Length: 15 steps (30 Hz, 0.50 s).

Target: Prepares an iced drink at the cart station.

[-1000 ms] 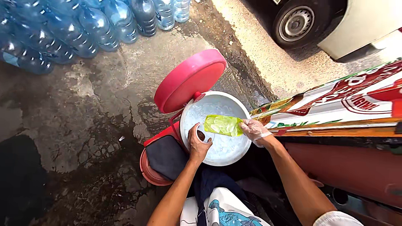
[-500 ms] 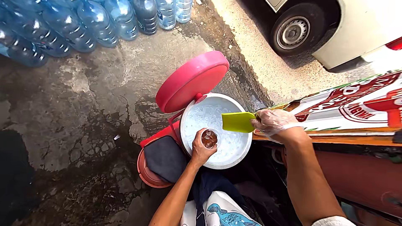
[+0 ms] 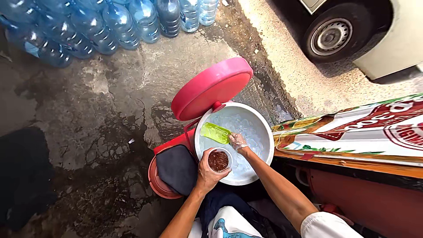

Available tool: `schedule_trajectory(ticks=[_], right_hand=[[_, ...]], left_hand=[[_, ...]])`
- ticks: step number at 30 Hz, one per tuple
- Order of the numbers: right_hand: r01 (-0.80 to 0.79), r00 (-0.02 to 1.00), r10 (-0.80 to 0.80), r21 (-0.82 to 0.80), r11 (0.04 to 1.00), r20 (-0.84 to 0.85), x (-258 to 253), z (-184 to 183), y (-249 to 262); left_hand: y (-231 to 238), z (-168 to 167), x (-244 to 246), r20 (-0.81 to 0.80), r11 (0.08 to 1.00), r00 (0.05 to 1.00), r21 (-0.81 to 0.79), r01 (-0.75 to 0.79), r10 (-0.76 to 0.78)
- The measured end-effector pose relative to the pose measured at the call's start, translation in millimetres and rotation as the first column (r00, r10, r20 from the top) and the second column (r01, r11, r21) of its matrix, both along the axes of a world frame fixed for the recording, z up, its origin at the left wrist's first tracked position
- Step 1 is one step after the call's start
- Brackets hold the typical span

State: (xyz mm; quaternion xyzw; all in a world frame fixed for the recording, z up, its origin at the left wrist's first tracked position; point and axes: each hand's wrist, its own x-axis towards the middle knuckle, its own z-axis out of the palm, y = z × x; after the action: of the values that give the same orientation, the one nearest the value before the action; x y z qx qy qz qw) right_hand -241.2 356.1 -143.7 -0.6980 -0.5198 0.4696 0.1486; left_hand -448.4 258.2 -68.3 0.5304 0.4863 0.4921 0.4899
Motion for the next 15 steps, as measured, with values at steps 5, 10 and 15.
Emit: schedule_trajectory(ticks=[5,10,15], right_hand=[[0.11,0.986,-0.089,0.158,0.981,-0.139,31,82,-30],[-0.362,0.829,0.347,-0.052,0.931,0.438,57,231,-28],[-0.465,0.477,0.606,-0.402,0.789,0.637,-45,304,-9]], left_hand=[[1,-4,-1,-0.041,0.999,0.999,-0.031,-0.031,0.03],[19,-6,16,-0.126,0.999,0.992,-0.047,0.011,-0.017],[45,-8,47,-0.241,0.992,0.963,0.015,0.124,-0.117]])
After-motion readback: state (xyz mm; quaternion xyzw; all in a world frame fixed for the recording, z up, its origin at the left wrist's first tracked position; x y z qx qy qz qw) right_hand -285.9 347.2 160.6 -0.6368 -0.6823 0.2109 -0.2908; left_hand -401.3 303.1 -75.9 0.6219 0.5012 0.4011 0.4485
